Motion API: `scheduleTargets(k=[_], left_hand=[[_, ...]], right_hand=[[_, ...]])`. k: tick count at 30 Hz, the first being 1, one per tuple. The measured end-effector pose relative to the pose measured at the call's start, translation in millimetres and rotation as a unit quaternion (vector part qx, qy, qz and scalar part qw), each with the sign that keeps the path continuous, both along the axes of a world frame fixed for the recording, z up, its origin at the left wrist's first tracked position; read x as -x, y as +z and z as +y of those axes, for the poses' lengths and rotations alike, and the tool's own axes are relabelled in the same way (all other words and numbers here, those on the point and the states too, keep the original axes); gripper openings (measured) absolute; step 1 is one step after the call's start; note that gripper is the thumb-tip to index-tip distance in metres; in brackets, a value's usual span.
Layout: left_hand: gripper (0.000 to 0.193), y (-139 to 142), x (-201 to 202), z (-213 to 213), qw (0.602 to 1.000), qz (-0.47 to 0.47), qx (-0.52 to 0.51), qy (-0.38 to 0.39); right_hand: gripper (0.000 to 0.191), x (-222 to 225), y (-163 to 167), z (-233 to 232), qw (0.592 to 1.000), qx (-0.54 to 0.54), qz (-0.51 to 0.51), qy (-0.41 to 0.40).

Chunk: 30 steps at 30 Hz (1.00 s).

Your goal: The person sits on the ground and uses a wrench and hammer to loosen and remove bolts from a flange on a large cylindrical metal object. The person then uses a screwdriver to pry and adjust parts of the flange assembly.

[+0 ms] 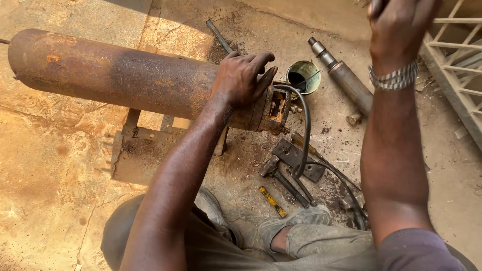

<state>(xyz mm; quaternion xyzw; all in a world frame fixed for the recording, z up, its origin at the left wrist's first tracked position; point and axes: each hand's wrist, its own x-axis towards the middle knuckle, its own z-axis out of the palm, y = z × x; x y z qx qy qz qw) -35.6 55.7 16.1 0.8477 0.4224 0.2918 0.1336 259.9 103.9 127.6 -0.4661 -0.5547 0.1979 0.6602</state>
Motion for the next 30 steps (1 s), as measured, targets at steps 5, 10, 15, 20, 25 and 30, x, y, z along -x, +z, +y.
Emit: scheduleTargets(k=[5,10,15,20,25,30], left_hand=[[0.044,25.2,1.9,-1.6,0.983,0.172,0.041,-0.057],[0.039,30.0,-19.1,-57.6,0.93,0.229,-0.109,-0.265],[0.083,10.9,-100.1,-91.8,0.972,0.175,-0.017,-0.154],[0.045,27.4,-86.6,-39.2,0.935,-0.011,0.332,-0.128],[0.051,25.8,25.1,-25.3,0.977,0.115,0.171,0.052],[0.091,11.5,32.4,-29.1,0.976,0.208,0.06,0.012]], right_hand=[[0.028,34.0,6.6,-142.1,0.976,-0.166,-0.127,0.06],[0.03,60.3,-9.8,-243.9,0.977,-0.109,-0.184,0.006],[0.03,32.5,-1.1,-269.6,0.981,-0.174,-0.087,-0.01],[0.027,47.2,-22.9,-263.3,0.958,-0.215,-0.172,-0.083],[0.021,91.4,-95.5,-248.5,0.974,-0.136,-0.181,-0.023],[0.021,93.8,-158.6,-249.4,0.962,-0.091,-0.257,-0.024]])
